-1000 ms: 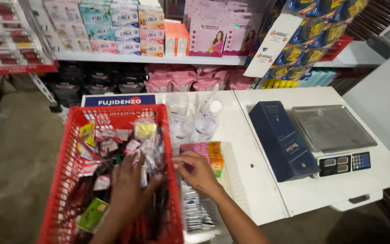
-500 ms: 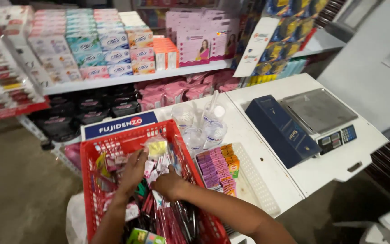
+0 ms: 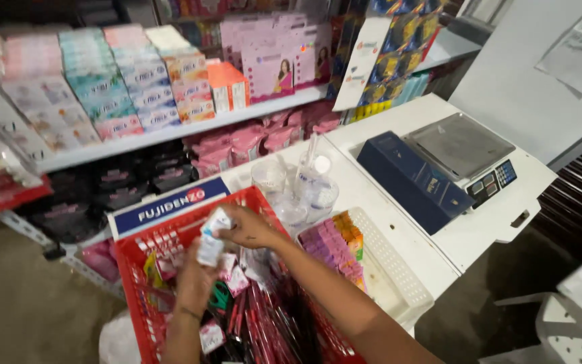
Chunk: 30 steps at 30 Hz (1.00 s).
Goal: The person sorts small packaged items from a red basket into a white tray on a counter. They pick up items, place them in the tray, and occasionally rearrange them. The person also handles a small white bottle and places it in the basket.
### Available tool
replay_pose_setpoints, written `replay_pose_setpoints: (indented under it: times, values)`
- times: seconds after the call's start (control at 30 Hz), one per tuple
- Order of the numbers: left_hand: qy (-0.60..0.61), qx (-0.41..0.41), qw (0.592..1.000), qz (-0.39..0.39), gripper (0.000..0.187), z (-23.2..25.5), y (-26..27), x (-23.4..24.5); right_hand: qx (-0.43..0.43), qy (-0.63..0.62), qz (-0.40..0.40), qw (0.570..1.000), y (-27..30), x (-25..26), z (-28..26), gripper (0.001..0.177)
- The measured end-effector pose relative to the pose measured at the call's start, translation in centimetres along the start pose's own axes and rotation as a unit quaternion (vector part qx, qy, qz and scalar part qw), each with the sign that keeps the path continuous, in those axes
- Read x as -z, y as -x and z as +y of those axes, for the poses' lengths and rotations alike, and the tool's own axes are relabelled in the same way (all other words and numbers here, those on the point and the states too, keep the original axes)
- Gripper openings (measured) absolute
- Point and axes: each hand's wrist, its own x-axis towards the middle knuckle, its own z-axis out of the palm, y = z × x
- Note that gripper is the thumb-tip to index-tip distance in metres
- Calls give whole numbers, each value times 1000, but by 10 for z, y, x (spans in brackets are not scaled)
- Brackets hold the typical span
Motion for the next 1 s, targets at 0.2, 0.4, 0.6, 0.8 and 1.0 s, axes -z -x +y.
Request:
replay_pose_setpoints:
  times: [0.2,0.4,0.6,0.8,1.0]
  values:
    - [152,-40,987,34,30,7,-11,37,10,-87,48,995,27,-52,0,25]
    - [177,-35,983,-24,40,25,16,1,-75,-122,-73,987,28,-37,-29,36]
    - [137,6,990,-15,48,32,33,-22,8,-204,40,978,11,-17,46,39]
    - [62,-65,995,39,26,26,28,-22,-15,-73,-76,994,21,-18,7,49]
    - [23,20,1000,3,40,32,40,-33,14,162,-69,984,28,-33,7,65]
